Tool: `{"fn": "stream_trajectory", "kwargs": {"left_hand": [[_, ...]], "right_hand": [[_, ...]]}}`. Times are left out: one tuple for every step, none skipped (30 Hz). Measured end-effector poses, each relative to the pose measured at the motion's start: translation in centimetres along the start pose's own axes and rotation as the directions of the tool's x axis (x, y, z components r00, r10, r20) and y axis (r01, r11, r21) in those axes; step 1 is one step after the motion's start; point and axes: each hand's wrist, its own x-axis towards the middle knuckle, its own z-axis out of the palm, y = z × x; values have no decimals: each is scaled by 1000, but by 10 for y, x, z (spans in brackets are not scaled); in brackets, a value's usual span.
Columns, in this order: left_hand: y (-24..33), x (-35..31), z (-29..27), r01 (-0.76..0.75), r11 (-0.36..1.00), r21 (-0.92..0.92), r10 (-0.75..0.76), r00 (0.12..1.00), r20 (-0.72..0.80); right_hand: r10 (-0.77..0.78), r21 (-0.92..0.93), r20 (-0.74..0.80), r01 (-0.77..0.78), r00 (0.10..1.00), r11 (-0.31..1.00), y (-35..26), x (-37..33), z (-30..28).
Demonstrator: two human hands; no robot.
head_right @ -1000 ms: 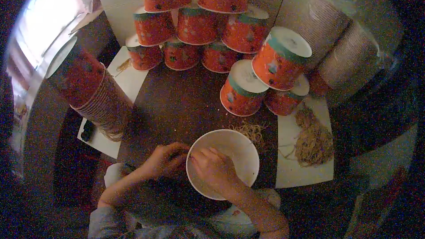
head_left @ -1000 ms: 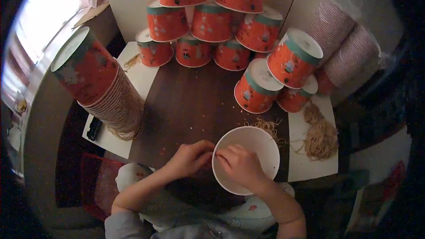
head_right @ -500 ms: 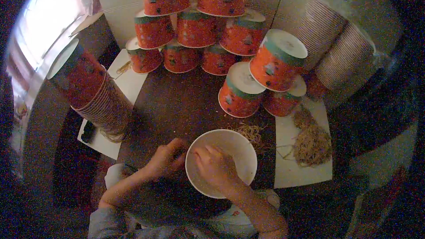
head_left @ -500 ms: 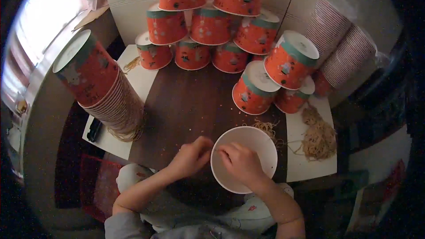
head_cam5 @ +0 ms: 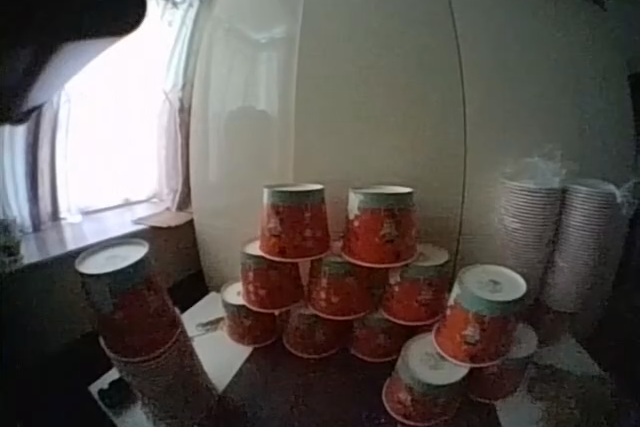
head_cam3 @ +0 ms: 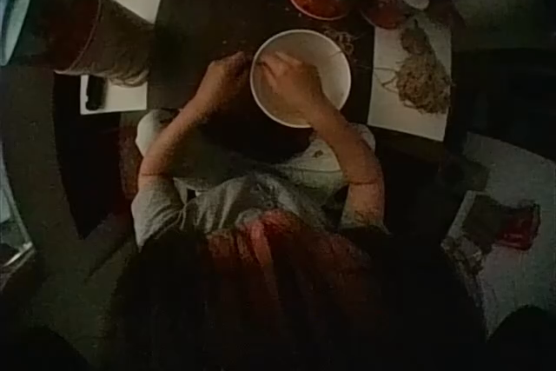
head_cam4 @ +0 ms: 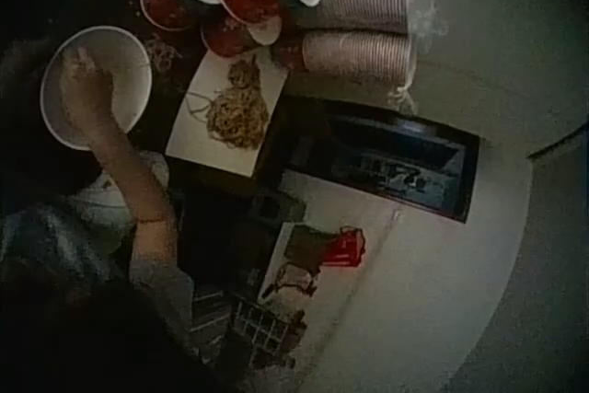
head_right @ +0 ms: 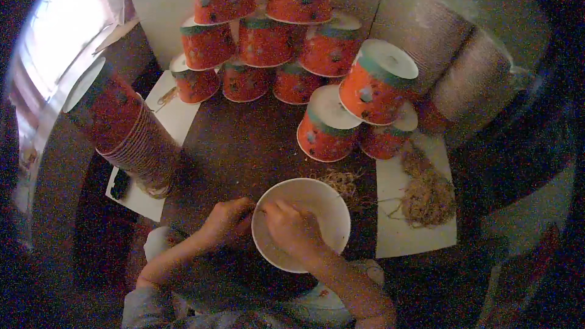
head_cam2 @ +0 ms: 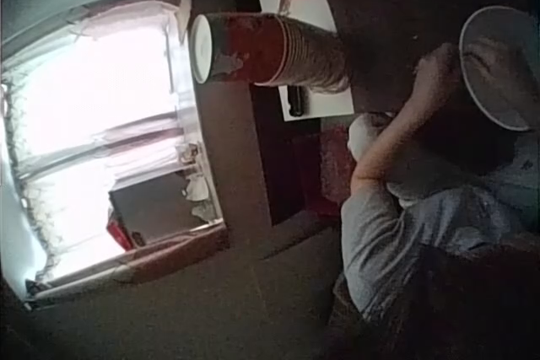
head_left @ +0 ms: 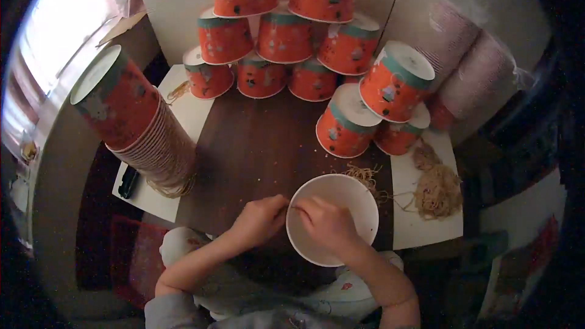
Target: The recorder threads thin elastic cords through holes in the base of decorative paper buckets for assembly.
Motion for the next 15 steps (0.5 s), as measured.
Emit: {"fn": "stream_trajectory", "kwargs": {"left_hand": [[1, 1, -1, -21, 999, 38, 22, 1000, -9], [-1, 1, -1, -30, 999, 35, 31, 999, -9], [-5, 1, -2, -14, 999, 43, 15, 1000, -28], [-7, 0, -3, 3, 999, 53, -1, 999, -47], [-8, 0, -7, -2, 999, 54, 5, 999, -47], [-8, 0, -12, 46, 997, 65, -42, 997, -59], [-11, -2, -19, 110, 990, 86, -103, 991, -81], [-13, -1, -25, 77, 996, 43, -74, 994, -78], [-13, -1, -29, 76, 996, 42, -72, 994, -81], [-8, 0, -33, 140, 988, 68, -137, 990, -44], [-4, 0, -36, 202, 974, 99, -203, 979, -10], [0, 2, -38, 188, 978, 93, -189, 982, -6], [1, 3, -41, 164, 978, 127, -168, 986, 17], [0, 4, -42, 140, 977, 159, -149, 988, 41], [0, 2, -46, 137, 978, 157, -145, 989, 35]], "right_hand": [[-17, -14, -21, 16, 1000, 1000, 0, 0, -1], [-15, -22, -25, 14, 1000, 1000, -1, 0, -6], [-24, -65, -21, 22, 1000, 998, -3, 0, -15], [-33, -106, -17, 31, 999, 994, -4, 1, -24], [-33, -109, -21, 31, 999, 994, 1, 3, -36], [-28, -106, -46, 23, 999, 994, 9, 6, -51], [-34, -85, -65, 28, 997, 996, 19, 11, -59], [27, -62, -143, -37, 989, 997, 30, 12, -66], [87, -31, -216, -96, 973, 995, 42, 14, -70], [158, -112, -214, -185, 964, 976, 58, 11, -79], [227, -189, -220, -270, 949, 944, 75, 6, -86], [238, -210, -266, -297, 934, 931, 92, 1, -92], [245, -224, -308, -321, 919, 920, 110, -3, -94], [244, -230, -312, -322, 918, 918, 129, -7, -94], [227, -166, -408, -316, 884, 934, 146, -12, -93]]}}
